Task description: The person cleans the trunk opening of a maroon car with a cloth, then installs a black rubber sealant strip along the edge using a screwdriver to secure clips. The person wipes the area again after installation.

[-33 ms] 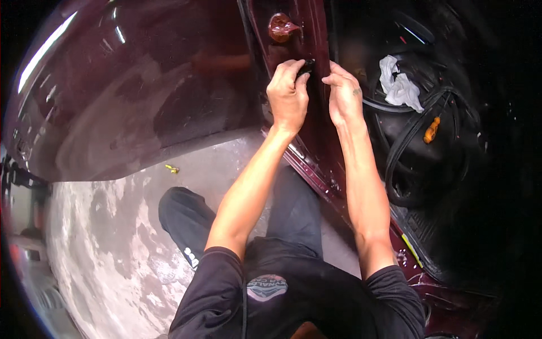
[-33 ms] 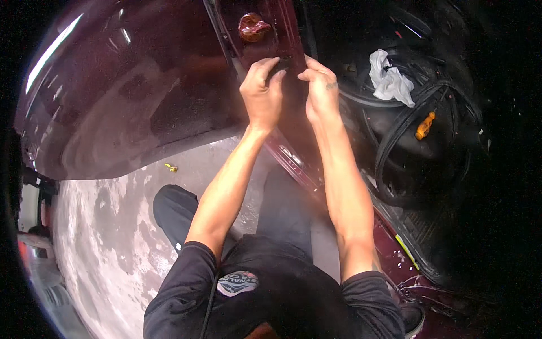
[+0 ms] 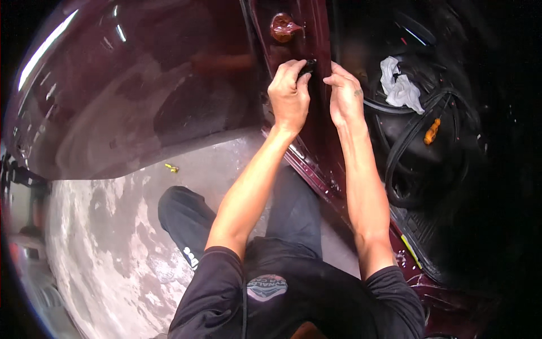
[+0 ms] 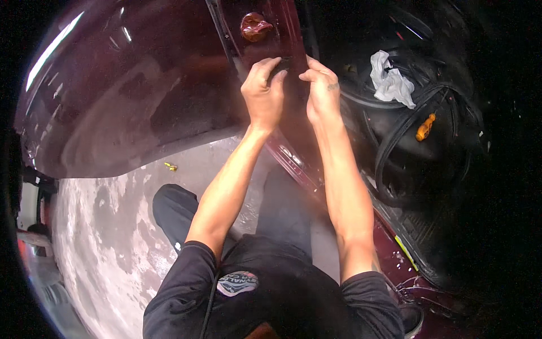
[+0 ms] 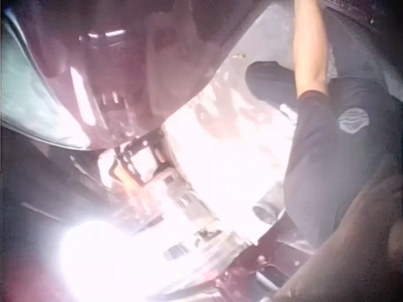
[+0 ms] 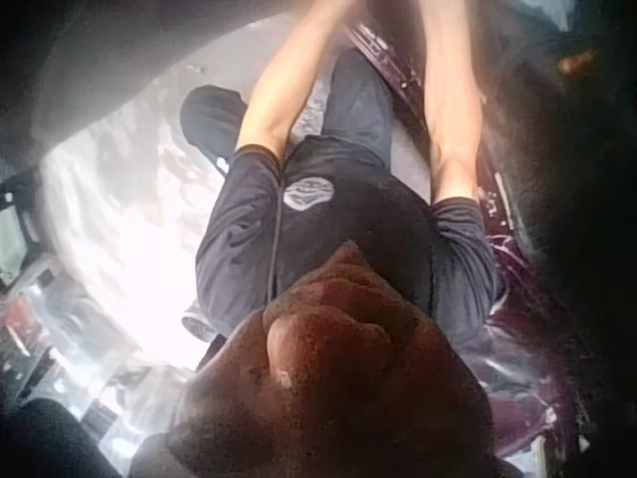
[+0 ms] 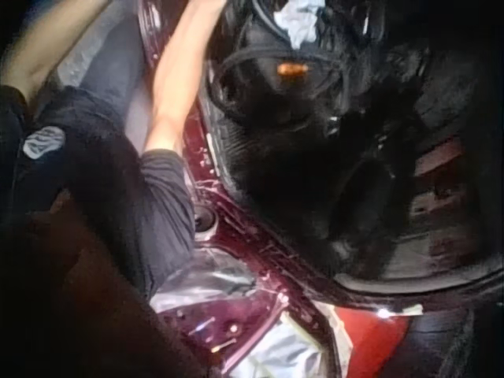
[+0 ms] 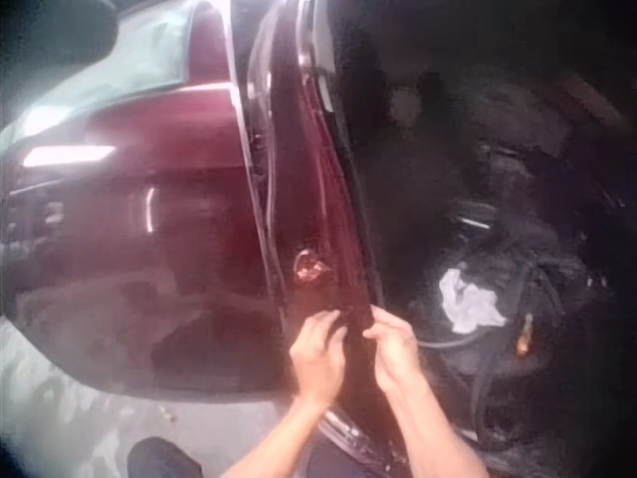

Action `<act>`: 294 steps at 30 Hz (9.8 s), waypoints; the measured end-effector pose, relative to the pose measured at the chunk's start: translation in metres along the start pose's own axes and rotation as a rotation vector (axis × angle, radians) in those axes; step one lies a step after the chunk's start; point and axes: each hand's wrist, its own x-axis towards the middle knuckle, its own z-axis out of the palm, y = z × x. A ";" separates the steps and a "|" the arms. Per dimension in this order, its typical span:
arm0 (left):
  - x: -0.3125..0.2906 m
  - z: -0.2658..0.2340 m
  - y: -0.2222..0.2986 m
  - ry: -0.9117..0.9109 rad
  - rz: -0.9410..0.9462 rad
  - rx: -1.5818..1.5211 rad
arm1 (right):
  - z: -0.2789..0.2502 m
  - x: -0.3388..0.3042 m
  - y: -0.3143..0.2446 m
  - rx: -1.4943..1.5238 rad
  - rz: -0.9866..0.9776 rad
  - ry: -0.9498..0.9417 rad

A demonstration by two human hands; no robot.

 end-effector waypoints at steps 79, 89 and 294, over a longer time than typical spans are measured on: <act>-0.012 0.005 -0.002 0.144 -0.076 -0.110 | -0.002 0.003 0.000 -0.022 0.012 0.044; -0.009 0.006 -0.003 0.158 -0.051 -0.075 | -0.005 0.007 0.001 0.040 0.053 0.011; 0.031 -0.226 0.084 -0.488 -0.837 -0.091 | 0.049 -0.055 0.037 -0.158 0.035 0.021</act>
